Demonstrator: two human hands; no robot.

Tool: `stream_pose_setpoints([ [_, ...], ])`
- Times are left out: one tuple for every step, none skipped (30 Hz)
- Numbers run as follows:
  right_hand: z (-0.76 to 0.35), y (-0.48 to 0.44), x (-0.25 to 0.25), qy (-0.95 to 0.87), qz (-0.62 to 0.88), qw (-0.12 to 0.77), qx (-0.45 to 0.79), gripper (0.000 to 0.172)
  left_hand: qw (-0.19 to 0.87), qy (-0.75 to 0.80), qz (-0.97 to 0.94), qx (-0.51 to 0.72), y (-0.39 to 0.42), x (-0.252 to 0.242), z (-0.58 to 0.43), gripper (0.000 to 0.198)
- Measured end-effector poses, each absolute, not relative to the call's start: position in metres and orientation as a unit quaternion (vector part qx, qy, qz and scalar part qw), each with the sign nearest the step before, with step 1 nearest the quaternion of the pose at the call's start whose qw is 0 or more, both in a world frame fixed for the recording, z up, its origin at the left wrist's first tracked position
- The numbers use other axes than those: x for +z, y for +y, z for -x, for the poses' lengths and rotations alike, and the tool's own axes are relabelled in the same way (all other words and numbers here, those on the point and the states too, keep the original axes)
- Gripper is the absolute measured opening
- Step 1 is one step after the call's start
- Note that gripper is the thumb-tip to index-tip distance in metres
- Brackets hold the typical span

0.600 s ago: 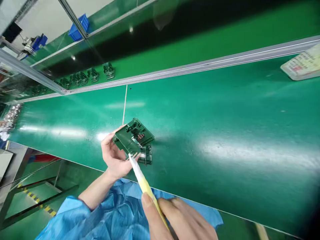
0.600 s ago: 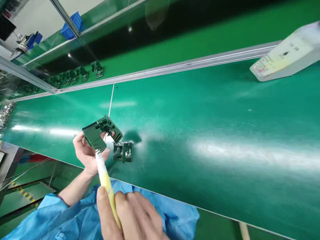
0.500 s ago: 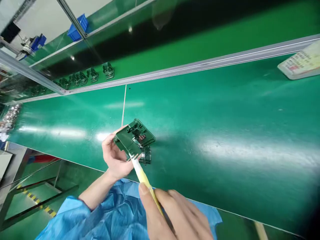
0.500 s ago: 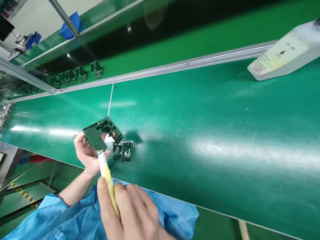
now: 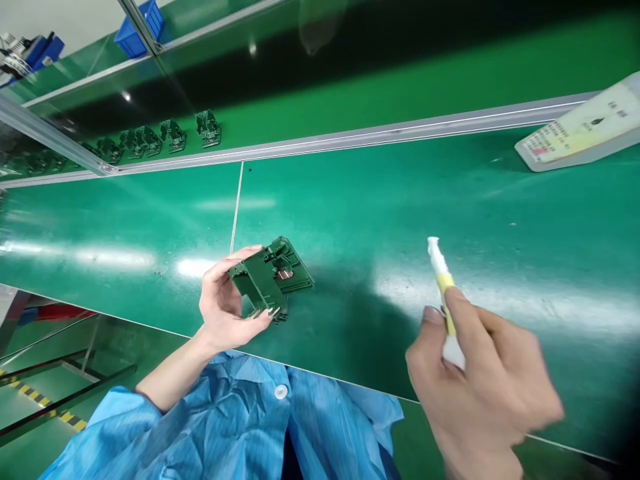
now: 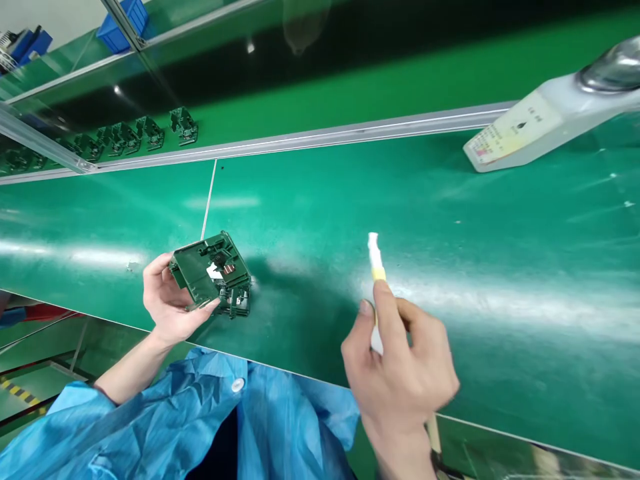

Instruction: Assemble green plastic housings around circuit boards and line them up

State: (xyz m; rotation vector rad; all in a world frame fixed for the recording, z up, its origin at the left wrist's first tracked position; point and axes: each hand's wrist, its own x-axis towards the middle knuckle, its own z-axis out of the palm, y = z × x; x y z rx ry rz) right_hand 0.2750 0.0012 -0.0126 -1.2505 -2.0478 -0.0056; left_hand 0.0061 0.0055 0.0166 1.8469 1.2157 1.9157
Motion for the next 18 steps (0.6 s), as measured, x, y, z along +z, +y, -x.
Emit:
stream_pose_setpoints([
  [-0.275, 0.008, -0.015, -0.782, 0.528, 0.327, -0.056, 0.055, 0.116, 0.407, -0.635, 0.646, 0.005, 0.017, -0.006, 0.063],
  [-0.274, 0.012, -0.015, -0.770, 0.560, 0.293, -0.090, 0.052, 0.131, 0.404, -0.641, 0.640, 0.004, 0.017, -0.006, 0.064],
  [-0.271, 0.012, -0.013, -0.763, 0.579, 0.273, -0.091, 0.051, 0.151, 0.404, -0.647, 0.629, 0.003, 0.017, -0.006, 0.064],
  [-0.268, 0.009, -0.008, -0.766, 0.580, 0.274, -0.049, 0.053, 0.176, 0.410, -0.653, 0.612, 0.001, 0.017, -0.005, 0.064],
  [-0.264, 0.004, -0.002, -0.766, 0.574, 0.289, 0.016, 0.057, 0.204, 0.420, -0.661, 0.587, -0.001, 0.018, -0.005, 0.065],
  [-0.259, -0.001, 0.006, -0.763, 0.559, 0.309, 0.096, 0.064, 0.231, 0.433, -0.672, 0.555, -0.003, 0.020, -0.004, 0.065],
  [-0.254, -0.006, 0.014, -0.760, 0.530, 0.331, 0.179, 0.070, 0.253, 0.444, -0.686, 0.518, -0.006, 0.023, -0.004, 0.066],
  [-0.248, -0.009, 0.021, -0.754, 0.493, 0.345, 0.263, 0.076, 0.270, 0.451, -0.702, 0.481, -0.007, 0.026, -0.005, 0.068],
  [-0.243, -0.009, 0.027, -0.747, 0.454, 0.349, 0.338, 0.081, 0.284, 0.449, -0.718, 0.450, -0.009, 0.029, -0.005, 0.071],
  [-0.237, -0.008, 0.032, -0.740, 0.417, 0.347, 0.398, 0.084, 0.295, 0.442, -0.733, 0.426, -0.010, 0.033, -0.007, 0.073],
  [-0.233, -0.006, 0.034, -0.733, 0.388, 0.343, 0.441, 0.085, 0.305, 0.430, -0.745, 0.409, -0.011, 0.037, -0.008, 0.076],
  [-0.230, -0.003, 0.035, -0.727, 0.368, 0.338, 0.471, 0.084, 0.313, 0.418, -0.755, 0.396, -0.011, 0.040, -0.010, 0.078],
  [-0.227, 0.000, 0.035, -0.722, 0.355, 0.334, 0.491, 0.082, 0.318, 0.408, -0.763, 0.388, -0.012, 0.044, -0.011, 0.079],
  [-0.226, 0.003, 0.033, -0.717, 0.348, 0.334, 0.504, 0.077, 0.319, 0.403, -0.767, 0.384, -0.013, 0.046, -0.011, 0.080],
  [-0.226, 0.005, 0.031, -0.712, 0.348, 0.335, 0.510, 0.073, 0.314, 0.400, -0.770, 0.385, -0.014, 0.048, -0.010, 0.081],
  [-0.228, 0.005, 0.029, -0.707, 0.356, 0.338, 0.510, 0.069, 0.304, 0.403, -0.770, 0.390, -0.016, 0.048, -0.006, 0.080],
  [-0.230, 0.005, 0.026, -0.702, 0.375, 0.342, 0.500, 0.066, 0.291, 0.411, -0.765, 0.401, -0.018, 0.047, -0.001, 0.080],
  [-0.232, 0.004, 0.023, -0.698, 0.400, 0.344, 0.483, 0.063, 0.278, 0.423, -0.756, 0.414, -0.020, 0.046, 0.007, 0.079],
])
